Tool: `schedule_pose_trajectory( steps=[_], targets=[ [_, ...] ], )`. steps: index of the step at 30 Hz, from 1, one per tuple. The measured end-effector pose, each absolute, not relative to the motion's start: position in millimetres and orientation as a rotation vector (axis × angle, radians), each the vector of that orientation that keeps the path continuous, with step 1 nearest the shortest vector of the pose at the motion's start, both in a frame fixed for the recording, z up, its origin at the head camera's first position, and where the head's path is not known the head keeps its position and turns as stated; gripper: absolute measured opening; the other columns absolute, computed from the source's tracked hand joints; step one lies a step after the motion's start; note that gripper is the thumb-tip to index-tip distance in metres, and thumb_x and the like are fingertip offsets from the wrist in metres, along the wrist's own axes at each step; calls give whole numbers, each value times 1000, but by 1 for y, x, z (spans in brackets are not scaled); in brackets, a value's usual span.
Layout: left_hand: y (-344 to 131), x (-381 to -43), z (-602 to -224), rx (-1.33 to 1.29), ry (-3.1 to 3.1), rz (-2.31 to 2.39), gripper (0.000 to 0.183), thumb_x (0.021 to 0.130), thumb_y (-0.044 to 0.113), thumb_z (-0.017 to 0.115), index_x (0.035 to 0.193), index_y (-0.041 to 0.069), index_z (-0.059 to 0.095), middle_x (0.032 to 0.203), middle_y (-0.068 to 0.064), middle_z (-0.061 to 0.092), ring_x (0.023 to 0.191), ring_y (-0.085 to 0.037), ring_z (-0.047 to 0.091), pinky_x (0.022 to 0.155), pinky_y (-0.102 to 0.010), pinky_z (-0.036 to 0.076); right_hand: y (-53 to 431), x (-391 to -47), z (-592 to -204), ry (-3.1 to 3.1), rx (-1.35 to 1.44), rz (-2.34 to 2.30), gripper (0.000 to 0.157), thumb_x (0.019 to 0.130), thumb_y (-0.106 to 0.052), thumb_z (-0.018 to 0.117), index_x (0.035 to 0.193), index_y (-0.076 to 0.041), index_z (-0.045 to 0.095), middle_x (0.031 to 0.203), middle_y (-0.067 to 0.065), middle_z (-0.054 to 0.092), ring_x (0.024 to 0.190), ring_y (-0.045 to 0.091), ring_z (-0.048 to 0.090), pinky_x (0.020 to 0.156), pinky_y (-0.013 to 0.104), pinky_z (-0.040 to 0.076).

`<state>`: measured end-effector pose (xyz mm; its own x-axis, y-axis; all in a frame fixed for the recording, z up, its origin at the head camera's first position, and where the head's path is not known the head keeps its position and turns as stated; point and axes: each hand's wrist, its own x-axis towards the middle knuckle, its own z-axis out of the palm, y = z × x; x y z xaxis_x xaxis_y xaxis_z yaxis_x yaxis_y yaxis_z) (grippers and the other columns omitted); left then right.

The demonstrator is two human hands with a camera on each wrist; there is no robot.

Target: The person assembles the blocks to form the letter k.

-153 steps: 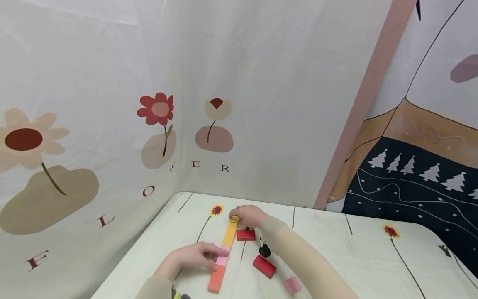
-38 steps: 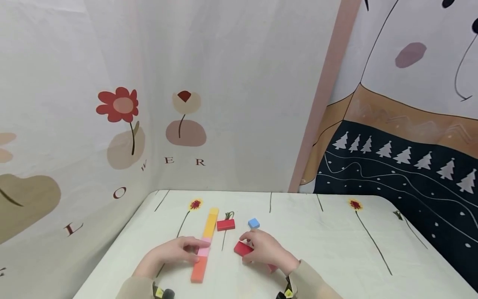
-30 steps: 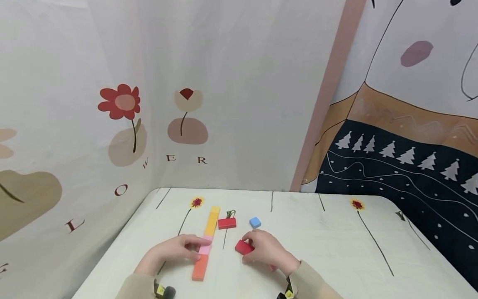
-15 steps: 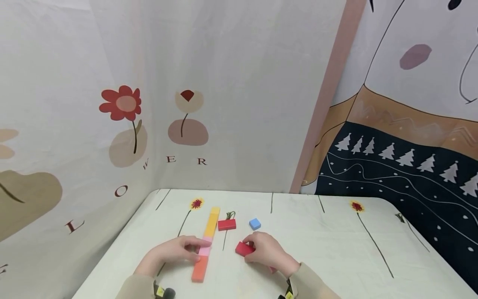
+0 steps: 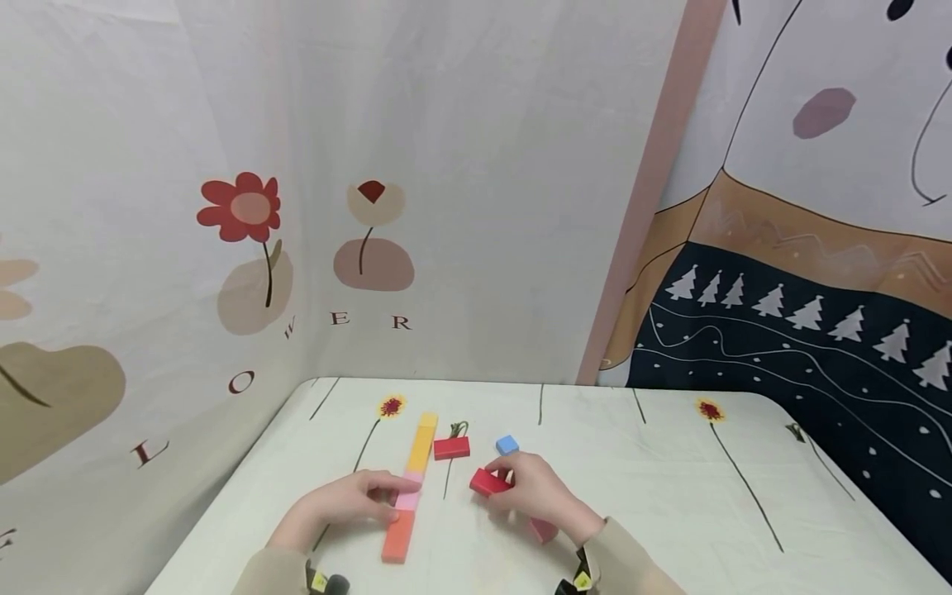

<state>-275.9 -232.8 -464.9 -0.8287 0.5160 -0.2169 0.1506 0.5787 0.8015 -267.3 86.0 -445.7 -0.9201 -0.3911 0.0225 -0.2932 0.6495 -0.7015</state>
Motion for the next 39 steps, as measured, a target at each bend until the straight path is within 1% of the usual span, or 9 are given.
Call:
schedule_pose_trajectory(
  steps=[7, 16, 21, 24, 30, 33, 39],
  targets=[
    [-232, -275, -464, 526, 2392, 1145, 44, 83, 22, 76, 125, 29, 66, 100, 0, 56, 100, -23, 46, 86, -45, 37, 89, -269, -441, 2768, -606, -1175, 38, 76, -17, 82, 113, -11, 71, 88, -6, 59, 75, 15, 52, 65, 29, 44],
    [-231, -276, -463, 547, 2376, 1158, 44, 83, 22, 76, 126, 27, 66, 101, 0, 56, 101, -23, 46, 84, -45, 38, 85, -270, -445, 2775, -658, -1135, 38, 77, -22, 82, 113, -12, 71, 88, -10, 60, 75, 12, 53, 66, 26, 46],
    [-232, -276, -464, 571, 2356, 1180, 45, 83, 22, 76, 127, 25, 65, 100, -2, 56, 98, -23, 46, 80, -42, 37, 82, -268, -443, 2799, -695, -1093, 37, 77, -22, 82, 112, -13, 71, 88, -12, 60, 75, 10, 53, 67, 25, 46],
    [-232, -275, -465, 579, 2358, 1177, 46, 83, 22, 76, 128, 25, 65, 100, -2, 56, 98, -23, 46, 80, -42, 37, 80, -268, -441, 2817, -723, -1073, 37, 77, -22, 82, 111, -13, 72, 87, -12, 59, 75, 9, 53, 67, 25, 46],
    [-233, -275, -465, 581, 2427, 1109, 45, 82, 26, 77, 125, 30, 65, 110, 2, 55, 100, -23, 45, 85, -45, 38, 76, -268, -443, 2807, -743, -1062, 37, 77, -20, 82, 111, -12, 71, 87, -12, 59, 75, 9, 53, 68, 24, 47],
    [-233, -275, -465, 579, 2446, 1095, 45, 81, 26, 78, 123, 33, 66, 112, 3, 54, 99, -23, 44, 83, -45, 38, 74, -268, -445, 2786, -719, -1067, 37, 77, -20, 82, 111, -13, 71, 87, -12, 58, 77, 9, 53, 69, 24, 47],
    [-233, -277, -465, 622, 2444, 1110, 44, 81, 24, 77, 123, 32, 66, 112, 2, 51, 98, -23, 43, 80, -42, 37, 69, -266, -447, 2771, -712, -1049, 37, 77, -23, 83, 111, -13, 72, 87, -12, 58, 78, 9, 53, 70, 24, 47]
  ],
)
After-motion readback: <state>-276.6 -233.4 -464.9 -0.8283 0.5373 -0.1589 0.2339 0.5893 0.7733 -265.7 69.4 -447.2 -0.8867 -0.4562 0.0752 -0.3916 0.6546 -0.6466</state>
